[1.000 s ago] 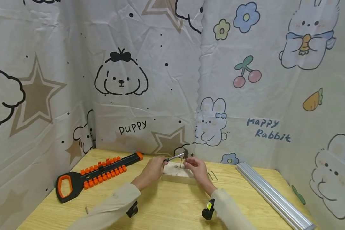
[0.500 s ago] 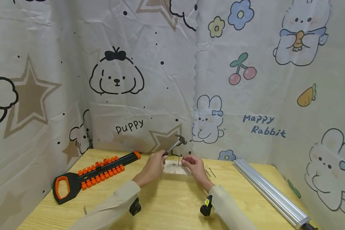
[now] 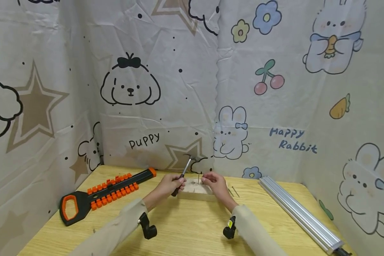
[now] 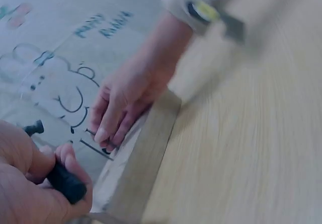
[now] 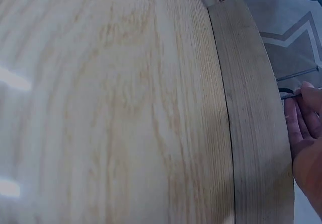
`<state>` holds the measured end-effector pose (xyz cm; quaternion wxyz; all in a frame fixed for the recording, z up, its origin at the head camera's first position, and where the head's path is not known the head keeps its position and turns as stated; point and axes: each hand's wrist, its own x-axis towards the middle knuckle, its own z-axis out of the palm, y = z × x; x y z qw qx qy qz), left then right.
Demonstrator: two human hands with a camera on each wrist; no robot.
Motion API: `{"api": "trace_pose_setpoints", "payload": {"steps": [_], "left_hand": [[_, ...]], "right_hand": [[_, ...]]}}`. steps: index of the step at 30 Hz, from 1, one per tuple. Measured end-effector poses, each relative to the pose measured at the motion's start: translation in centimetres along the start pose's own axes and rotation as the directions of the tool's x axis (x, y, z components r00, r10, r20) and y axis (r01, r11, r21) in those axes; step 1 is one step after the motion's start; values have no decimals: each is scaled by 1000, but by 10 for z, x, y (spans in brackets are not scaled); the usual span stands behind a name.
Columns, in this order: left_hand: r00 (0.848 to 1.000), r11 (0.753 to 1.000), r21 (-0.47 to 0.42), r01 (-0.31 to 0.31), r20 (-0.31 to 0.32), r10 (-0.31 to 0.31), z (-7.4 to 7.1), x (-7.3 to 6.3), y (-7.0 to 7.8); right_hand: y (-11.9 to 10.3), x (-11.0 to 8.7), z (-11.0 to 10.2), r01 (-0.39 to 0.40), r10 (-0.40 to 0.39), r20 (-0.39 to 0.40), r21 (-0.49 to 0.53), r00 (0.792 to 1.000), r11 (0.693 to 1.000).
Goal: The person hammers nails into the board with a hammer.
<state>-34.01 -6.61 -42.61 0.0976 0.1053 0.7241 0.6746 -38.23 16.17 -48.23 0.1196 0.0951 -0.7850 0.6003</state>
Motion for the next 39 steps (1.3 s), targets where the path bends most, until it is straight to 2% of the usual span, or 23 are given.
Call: {"api": "trace_pose_setpoints", "payload": {"steps": [2, 4, 6, 8, 10, 15, 20, 25, 30, 34, 37, 39], "left_hand": [[993, 989, -130, 75, 98, -62, -6, 1, -5], [978, 971, -199, 132, 186, -95, -13, 2, -11], [964, 961, -222, 164, 243, -109, -18, 1, -15], [960, 966, -197, 169, 254, -116, -22, -2, -16], [963, 975, -151, 164, 238, -125, -25, -6, -15], [980, 991, -45, 126, 157, -118, -30, -14, -10], [991, 996, 13, 93, 95, -93, -31, -16, -10], [998, 993, 103, 51, 30, -55, -33, -16, -13], [1000, 985, 170, -6, -10, 8, -35, -16, -15], [998, 974, 223, -50, -23, 57, -35, -17, -15], [995, 956, 280, -90, -19, 100, -36, -17, -15], [991, 935, 333, -119, -15, 132, -38, -18, -14]], "right_hand": [[-9, -4, 1, 8, -8, -4, -2, 1000, 1000], [-14, -5, 3, 21, -21, -7, -2, 1000, 1000], [-14, -6, 6, 31, -31, -21, -7, 999, 999], [-11, -4, 7, 19, -20, -24, -23, 1000, 1000], [-3, -1, 7, 11, -12, -25, -37, 1000, 999], [-6, -3, -2, 9, -10, -16, -25, 1000, 1000], [-6, -6, -17, -5, 5, -28, -7, 1000, 1000], [-5, -7, -35, -31, 26, -63, -78, 998, 997], [-6, -9, -56, -52, 37, -93, -167, 995, 985], [-4, -8, -73, -53, 24, -113, -266, 993, 963], [0, -8, -84, -41, 1, -119, -339, 993, 940], [2, -7, -90, -33, -11, -117, -371, 993, 928]]}}
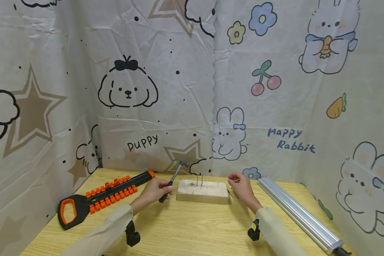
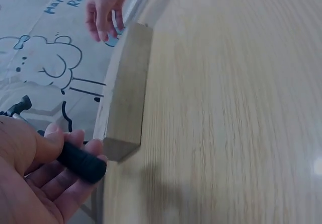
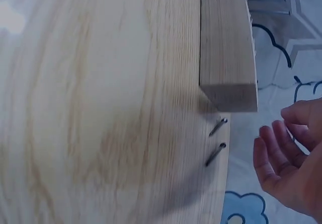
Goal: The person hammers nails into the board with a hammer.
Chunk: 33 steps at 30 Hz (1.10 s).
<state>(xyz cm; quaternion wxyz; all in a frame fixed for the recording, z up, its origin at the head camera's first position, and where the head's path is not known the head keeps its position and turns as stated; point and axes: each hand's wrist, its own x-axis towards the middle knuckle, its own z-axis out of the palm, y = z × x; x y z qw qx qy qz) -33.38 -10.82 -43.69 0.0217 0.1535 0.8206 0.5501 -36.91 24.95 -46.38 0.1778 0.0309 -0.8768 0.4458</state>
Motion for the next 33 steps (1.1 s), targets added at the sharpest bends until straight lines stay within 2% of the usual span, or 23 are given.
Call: {"api": "trace_pose_setpoints", "payload": {"steps": [6, 10, 14, 17, 22, 25, 28, 33], "left_hand": [[997, 987, 148, -64, -21, 68, -6, 1, 2], [995, 977, 198, -79, -39, 89, -7, 4, 5], [991, 956, 284, -69, -91, 98, -7, 7, 10], [987, 935, 351, -54, -121, 102, -8, 9, 11], [987, 908, 416, -49, -118, 108, -9, 7, 11], [988, 906, 421, -50, -110, 106, -10, 4, 9], [990, 919, 390, -61, -94, 105, -11, 0, 6], [993, 945, 319, -76, -60, 101, -14, -4, 2]], "right_hand": [[14, 1, -11, -16, 18, 29, -73, 999, 997], [23, 1, -14, -42, 52, 72, -128, 996, 991], [32, 0, -14, -67, 89, 125, -166, 988, 984], [37, 0, -12, -57, 84, 136, -196, 987, 979], [37, 3, -11, -15, 57, 123, -318, 991, 948], [31, 6, -10, -11, 78, 159, -384, 984, 923], [24, 6, -8, -13, 110, 205, -425, 973, 905], [18, 5, -6, -35, 166, 235, -479, 958, 877]]}}
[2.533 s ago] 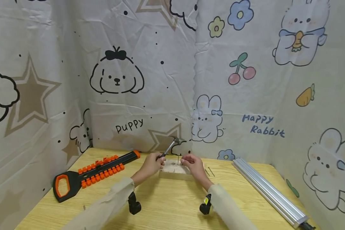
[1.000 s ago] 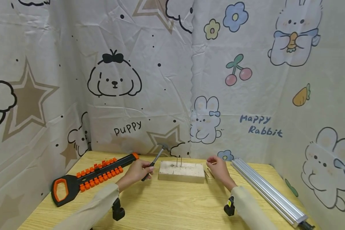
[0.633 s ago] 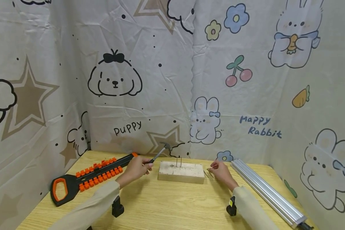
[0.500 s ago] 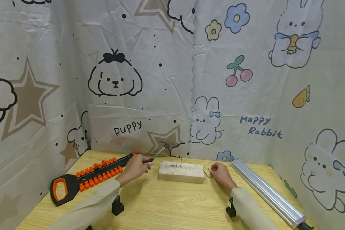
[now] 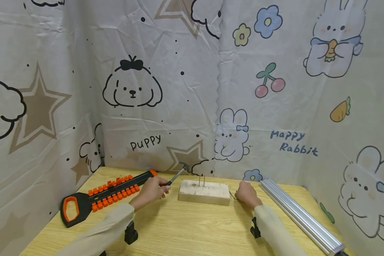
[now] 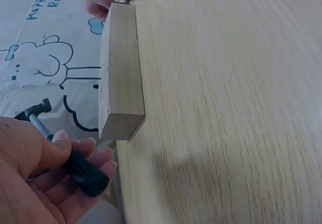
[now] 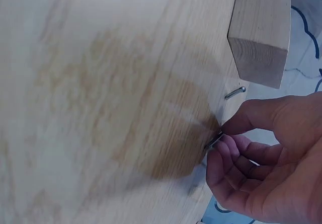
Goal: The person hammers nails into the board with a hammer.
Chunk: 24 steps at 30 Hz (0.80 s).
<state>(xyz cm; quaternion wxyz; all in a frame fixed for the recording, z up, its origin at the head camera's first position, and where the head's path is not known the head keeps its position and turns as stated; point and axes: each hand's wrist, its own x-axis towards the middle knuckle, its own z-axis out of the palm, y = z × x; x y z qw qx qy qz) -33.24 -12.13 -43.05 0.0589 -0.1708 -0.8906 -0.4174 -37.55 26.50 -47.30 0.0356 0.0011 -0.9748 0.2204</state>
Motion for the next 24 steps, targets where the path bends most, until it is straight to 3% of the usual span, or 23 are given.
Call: {"api": "trace_pose_setpoints", "payload": {"steps": [6, 12, 14, 17, 19, 24], "left_hand": [[999, 996, -85, -10, 35, 13, 2, 1, -1], [992, 979, -205, 2, 125, 24, 6, 2, -5], [990, 973, -231, 7, 142, 26, 7, 1, -6], [988, 966, -257, 13, 149, 26, 8, 1, -5], [988, 959, -282, 27, 155, 18, 9, 1, -5], [985, 927, -367, 84, 168, -23, 12, 3, -3]], "right_hand": [[4, 4, -1, -27, 27, 19, 7, 999, 1000], [53, 44, 19, 25, -26, 103, 12, 994, 1000], [56, 47, 19, 36, -38, 123, 15, 992, 999], [51, 39, 12, 55, -62, 131, 57, 989, 997], [34, 22, -1, 39, -51, 129, 99, 990, 994], [3, -6, -23, 65, -72, 44, 156, 996, 986]]}}
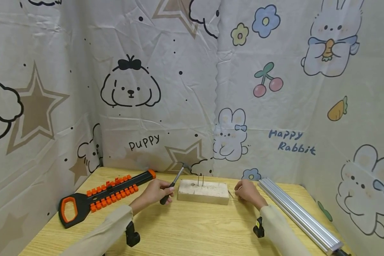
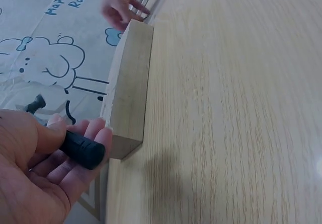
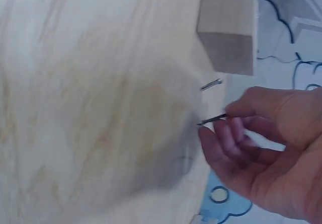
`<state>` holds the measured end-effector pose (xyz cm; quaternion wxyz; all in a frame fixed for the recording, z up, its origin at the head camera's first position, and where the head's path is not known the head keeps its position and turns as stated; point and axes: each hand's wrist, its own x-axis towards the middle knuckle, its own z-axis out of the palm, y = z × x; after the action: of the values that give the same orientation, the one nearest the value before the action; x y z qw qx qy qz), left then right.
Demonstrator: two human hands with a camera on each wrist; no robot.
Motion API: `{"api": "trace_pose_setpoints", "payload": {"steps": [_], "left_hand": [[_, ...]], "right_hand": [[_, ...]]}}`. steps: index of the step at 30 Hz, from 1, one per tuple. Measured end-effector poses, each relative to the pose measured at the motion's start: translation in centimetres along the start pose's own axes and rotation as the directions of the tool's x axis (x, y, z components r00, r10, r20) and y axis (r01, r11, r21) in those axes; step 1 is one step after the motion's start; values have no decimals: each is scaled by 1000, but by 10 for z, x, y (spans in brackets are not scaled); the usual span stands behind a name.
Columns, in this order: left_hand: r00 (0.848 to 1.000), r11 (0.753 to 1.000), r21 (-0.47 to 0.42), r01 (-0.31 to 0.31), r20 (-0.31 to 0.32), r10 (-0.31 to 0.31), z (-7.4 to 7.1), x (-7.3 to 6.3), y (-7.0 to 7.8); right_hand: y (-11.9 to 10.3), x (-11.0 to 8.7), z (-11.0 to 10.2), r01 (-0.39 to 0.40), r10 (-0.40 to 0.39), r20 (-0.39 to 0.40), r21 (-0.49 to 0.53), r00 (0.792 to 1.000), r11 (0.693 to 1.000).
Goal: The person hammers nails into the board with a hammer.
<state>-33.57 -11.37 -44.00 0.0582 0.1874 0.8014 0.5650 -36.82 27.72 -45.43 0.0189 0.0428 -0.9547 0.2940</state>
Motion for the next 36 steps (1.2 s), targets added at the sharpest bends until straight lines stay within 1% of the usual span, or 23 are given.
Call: {"api": "trace_pose_setpoints", "payload": {"steps": [2, 3, 5, 6, 8, 9, 12, 14, 18, 22, 24, 26, 28, 30, 32, 33, 34, 36], "left_hand": [[1000, 1000, -24, 12, -10, -12, 1, 1, -1], [1000, 999, -29, 15, -16, -15, 1, 1, -1], [1000, 999, -31, 17, -21, -18, 2, 0, -3], [1000, 999, -31, 14, -19, -15, 2, 0, -3], [1000, 999, -36, 8, -12, -8, 2, -2, -5], [1000, 999, -38, 3, -9, -4, 2, -3, -6], [1000, 999, -43, -14, -4, 14, 2, -4, -7], [1000, 999, -43, -18, -8, 18, 3, -4, -8], [1000, 999, -32, -13, -14, 13, 5, -3, -7], [1000, 1000, -22, -16, -15, 15, 8, -3, -7], [1000, 1000, -17, -20, -16, 20, 9, -4, -6], [1000, 1000, -9, -21, -20, 21, 10, -5, -5], [999, 1000, -3, -26, -31, 26, 11, -5, -5], [999, 999, 4, -34, -40, 34, 13, -6, -4], [998, 999, 13, -44, -49, 45, 14, -6, -5], [998, 999, 14, -47, -52, 47, 15, -6, -5], [997, 999, 19, -48, -56, 49, 15, -6, -4], [997, 999, 23, -47, -65, 48, 15, -6, -4]], "right_hand": [[-7, -2, -3, 37, -35, -53, 37, 998, 999], [-9, -2, -4, 58, -52, -75, 71, 996, 996], [-14, -1, -5, 92, -76, -106, 156, 991, 984], [-16, -1, -6, 104, -81, -114, 215, 990, 971], [-20, -1, -5, 130, -94, -123, 330, 988, 935], [-23, -1, -4, 138, -99, -119, 389, 988, 911], [-30, -1, 4, 139, -92, -116, 519, 989, 843], [-37, -1, 11, 137, -86, -116, 568, 990, 811], [-50, 2, 26, 129, -58, -133, 624, 989, 770], [-62, 8, 43, 167, -46, -195, 664, 980, 729], [-65, 11, 50, 201, -58, -231, 667, 971, 718], [-68, 14, 55, 232, -80, -256, 647, 963, 726], [-69, 15, 60, 259, -113, -273, 587, 955, 767], [-68, 16, 63, 268, -137, -275, 521, 951, 810], [-67, 15, 65, 276, -164, -277, 434, 947, 858], [-67, 14, 65, 275, -173, -273, 399, 946, 875], [-66, 14, 65, 282, -186, -269, 381, 945, 881], [-67, 14, 65, 293, -201, -269, 366, 942, 883]]}}
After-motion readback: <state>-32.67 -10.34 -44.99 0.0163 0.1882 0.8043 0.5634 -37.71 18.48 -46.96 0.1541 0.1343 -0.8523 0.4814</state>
